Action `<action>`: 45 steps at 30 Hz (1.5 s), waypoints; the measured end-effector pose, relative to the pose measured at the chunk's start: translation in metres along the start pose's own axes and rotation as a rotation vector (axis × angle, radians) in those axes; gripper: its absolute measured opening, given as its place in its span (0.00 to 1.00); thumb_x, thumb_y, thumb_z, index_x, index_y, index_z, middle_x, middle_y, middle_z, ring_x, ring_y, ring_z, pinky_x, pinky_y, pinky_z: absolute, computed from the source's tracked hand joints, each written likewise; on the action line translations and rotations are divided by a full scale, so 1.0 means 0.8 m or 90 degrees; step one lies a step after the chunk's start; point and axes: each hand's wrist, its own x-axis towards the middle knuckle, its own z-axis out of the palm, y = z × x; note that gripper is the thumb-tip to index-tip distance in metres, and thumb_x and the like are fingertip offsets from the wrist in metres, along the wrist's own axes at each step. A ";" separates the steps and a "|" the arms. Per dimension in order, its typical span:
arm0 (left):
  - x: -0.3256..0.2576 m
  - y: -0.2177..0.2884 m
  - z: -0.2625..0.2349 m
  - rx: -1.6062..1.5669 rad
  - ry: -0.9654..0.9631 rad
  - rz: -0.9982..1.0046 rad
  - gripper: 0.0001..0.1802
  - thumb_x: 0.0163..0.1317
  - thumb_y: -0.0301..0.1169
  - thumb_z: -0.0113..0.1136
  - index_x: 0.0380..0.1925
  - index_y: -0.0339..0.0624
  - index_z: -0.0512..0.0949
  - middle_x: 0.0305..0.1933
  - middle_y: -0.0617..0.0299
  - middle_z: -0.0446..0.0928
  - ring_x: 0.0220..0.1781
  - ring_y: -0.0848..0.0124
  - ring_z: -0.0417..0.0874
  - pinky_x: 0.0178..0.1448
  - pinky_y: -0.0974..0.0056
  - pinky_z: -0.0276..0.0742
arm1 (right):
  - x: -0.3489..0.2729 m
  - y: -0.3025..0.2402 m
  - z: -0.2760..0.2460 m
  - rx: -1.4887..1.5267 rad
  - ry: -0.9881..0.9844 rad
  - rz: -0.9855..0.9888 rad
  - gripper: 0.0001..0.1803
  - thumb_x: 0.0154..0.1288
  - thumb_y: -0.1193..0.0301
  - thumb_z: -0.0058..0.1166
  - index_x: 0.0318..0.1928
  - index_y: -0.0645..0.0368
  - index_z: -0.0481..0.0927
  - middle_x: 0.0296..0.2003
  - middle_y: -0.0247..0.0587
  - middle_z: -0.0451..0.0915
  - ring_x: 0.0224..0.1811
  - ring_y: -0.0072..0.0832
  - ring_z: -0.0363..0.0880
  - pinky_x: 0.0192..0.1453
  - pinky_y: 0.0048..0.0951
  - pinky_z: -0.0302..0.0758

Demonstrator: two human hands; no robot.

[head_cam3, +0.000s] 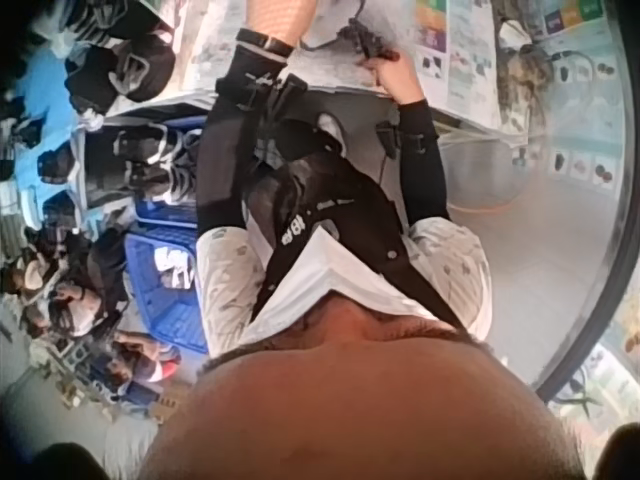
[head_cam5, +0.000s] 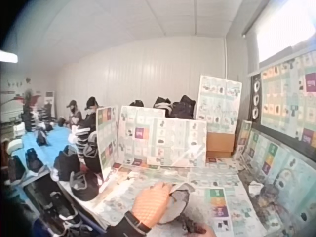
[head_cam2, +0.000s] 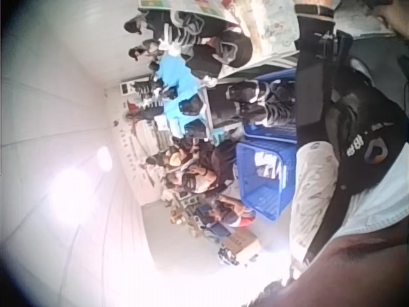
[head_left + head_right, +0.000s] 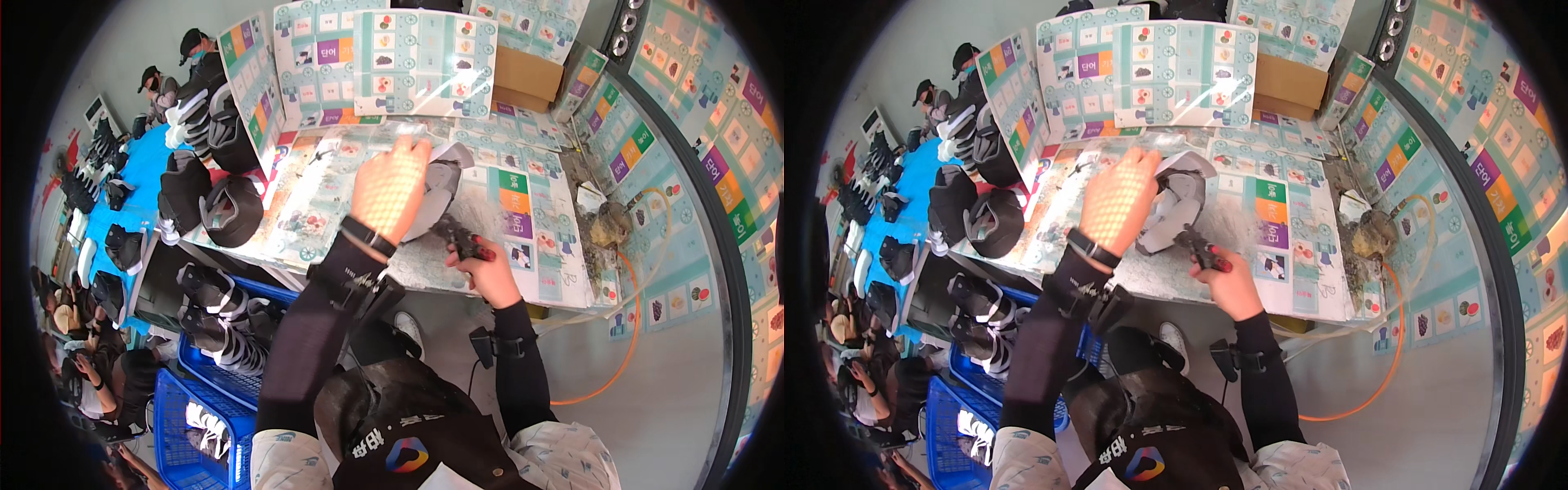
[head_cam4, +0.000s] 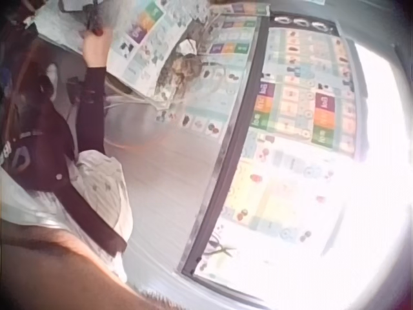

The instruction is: The person cleans the edges and interior of black and white shoes using a small air nozzle and a brush, then picks up and handles additional shoes from a bin.

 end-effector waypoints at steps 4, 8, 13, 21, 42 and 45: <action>-0.043 -0.024 -0.006 -0.085 0.134 -0.051 0.18 0.70 0.28 0.59 0.58 0.37 0.79 0.56 0.47 0.82 0.54 0.48 0.84 0.58 0.53 0.82 | -0.007 -0.020 -0.014 0.060 0.073 -0.025 0.18 0.55 0.77 0.58 0.48 0.69 0.84 0.34 0.41 0.88 0.39 0.29 0.85 0.48 0.28 0.78; -0.093 -0.054 0.037 -0.167 0.160 -0.118 0.16 0.71 0.26 0.59 0.56 0.35 0.76 0.53 0.43 0.81 0.47 0.43 0.86 0.48 0.49 0.83 | 0.016 -0.019 -0.010 -0.146 0.053 -0.113 0.15 0.56 0.74 0.59 0.44 0.66 0.84 0.32 0.54 0.86 0.39 0.47 0.86 0.46 0.39 0.79; -0.128 -0.063 0.056 -0.176 0.152 -0.155 0.15 0.70 0.24 0.59 0.55 0.35 0.76 0.48 0.43 0.82 0.49 0.42 0.85 0.50 0.48 0.81 | 0.040 -0.013 0.010 -0.327 0.205 -0.104 0.11 0.59 0.72 0.57 0.41 0.65 0.84 0.31 0.66 0.81 0.43 0.66 0.79 0.45 0.52 0.75; -0.150 -0.090 0.059 -0.229 0.122 -0.170 0.19 0.68 0.22 0.60 0.58 0.35 0.76 0.50 0.41 0.83 0.52 0.41 0.84 0.63 0.47 0.76 | 0.053 0.020 0.015 -0.130 0.000 0.000 0.11 0.55 0.78 0.57 0.39 0.71 0.83 0.22 0.41 0.80 0.22 0.26 0.79 0.29 0.31 0.72; -0.159 -0.090 0.058 -0.271 0.139 -0.166 0.19 0.66 0.22 0.62 0.58 0.34 0.77 0.50 0.43 0.84 0.54 0.41 0.84 0.70 0.49 0.73 | 0.032 -0.008 0.041 -0.005 -0.035 0.029 0.08 0.53 0.78 0.58 0.35 0.68 0.82 0.18 0.36 0.77 0.19 0.25 0.74 0.26 0.28 0.69; -0.161 -0.093 0.059 -0.280 0.142 -0.168 0.19 0.66 0.21 0.62 0.57 0.33 0.77 0.50 0.43 0.84 0.53 0.42 0.84 0.68 0.49 0.74 | 0.030 -0.010 0.039 0.008 -0.127 0.058 0.08 0.53 0.78 0.58 0.34 0.69 0.81 0.19 0.37 0.77 0.19 0.24 0.74 0.26 0.29 0.68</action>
